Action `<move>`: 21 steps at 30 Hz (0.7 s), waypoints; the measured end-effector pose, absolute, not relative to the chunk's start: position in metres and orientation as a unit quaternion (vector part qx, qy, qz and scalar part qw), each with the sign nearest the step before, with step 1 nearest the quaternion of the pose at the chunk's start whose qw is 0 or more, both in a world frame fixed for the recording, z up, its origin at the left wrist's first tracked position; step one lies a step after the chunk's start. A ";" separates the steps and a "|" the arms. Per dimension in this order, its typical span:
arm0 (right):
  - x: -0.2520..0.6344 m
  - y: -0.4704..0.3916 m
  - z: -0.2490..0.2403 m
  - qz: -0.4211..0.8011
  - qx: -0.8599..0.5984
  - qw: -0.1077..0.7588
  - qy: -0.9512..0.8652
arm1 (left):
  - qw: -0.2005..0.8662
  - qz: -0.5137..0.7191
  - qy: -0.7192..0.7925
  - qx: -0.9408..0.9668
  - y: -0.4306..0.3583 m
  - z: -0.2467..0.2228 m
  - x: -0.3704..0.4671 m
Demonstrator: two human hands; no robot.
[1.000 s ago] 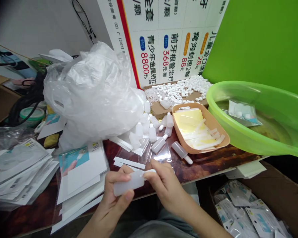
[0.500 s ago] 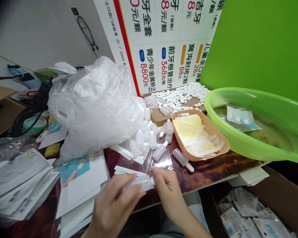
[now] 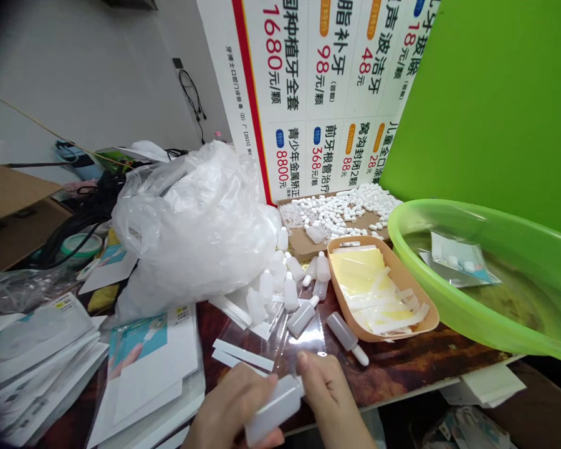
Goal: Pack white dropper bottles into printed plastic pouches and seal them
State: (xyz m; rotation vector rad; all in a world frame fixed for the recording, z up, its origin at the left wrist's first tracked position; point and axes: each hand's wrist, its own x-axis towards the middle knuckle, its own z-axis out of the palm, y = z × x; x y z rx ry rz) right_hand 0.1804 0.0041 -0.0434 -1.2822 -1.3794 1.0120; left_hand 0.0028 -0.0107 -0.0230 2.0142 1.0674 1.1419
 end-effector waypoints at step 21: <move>0.161 -0.016 -0.054 0.161 -0.472 0.601 -0.624 | 0.577 0.397 0.427 0.572 -0.020 -0.008 -0.007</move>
